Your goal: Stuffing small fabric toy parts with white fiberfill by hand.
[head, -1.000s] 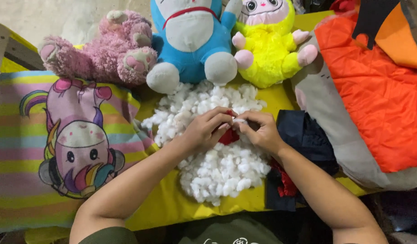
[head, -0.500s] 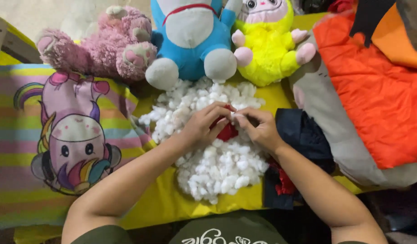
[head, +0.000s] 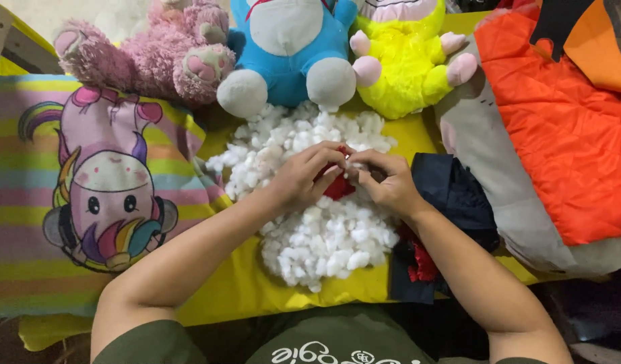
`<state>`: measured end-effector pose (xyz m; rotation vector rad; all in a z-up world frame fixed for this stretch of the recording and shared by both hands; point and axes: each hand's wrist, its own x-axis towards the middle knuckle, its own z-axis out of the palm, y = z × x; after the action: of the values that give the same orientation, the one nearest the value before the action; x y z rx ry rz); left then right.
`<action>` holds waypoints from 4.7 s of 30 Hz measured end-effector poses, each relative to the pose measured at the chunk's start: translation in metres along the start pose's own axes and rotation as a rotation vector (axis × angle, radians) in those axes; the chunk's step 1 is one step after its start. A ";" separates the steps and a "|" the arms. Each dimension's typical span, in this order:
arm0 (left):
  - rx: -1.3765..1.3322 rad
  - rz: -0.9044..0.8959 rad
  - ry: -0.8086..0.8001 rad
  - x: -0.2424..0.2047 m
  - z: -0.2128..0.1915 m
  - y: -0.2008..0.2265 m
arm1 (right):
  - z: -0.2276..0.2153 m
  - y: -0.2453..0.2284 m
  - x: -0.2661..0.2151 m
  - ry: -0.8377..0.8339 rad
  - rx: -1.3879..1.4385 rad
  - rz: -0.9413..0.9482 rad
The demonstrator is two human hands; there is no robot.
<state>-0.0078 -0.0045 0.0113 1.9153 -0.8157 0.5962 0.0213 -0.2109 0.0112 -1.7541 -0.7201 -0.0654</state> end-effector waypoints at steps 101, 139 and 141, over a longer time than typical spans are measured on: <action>0.285 0.070 0.285 -0.013 0.026 -0.011 | -0.010 0.007 -0.003 0.129 -0.242 -0.346; 0.264 0.046 0.269 -0.010 0.025 -0.013 | -0.014 0.012 -0.002 0.103 -0.205 -0.237; 0.267 0.045 0.262 -0.014 0.027 -0.016 | -0.011 0.009 -0.005 0.105 -0.209 -0.232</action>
<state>-0.0033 -0.0191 -0.0191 2.0043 -0.6370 1.0023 0.0254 -0.2237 0.0049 -1.8413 -0.8612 -0.4009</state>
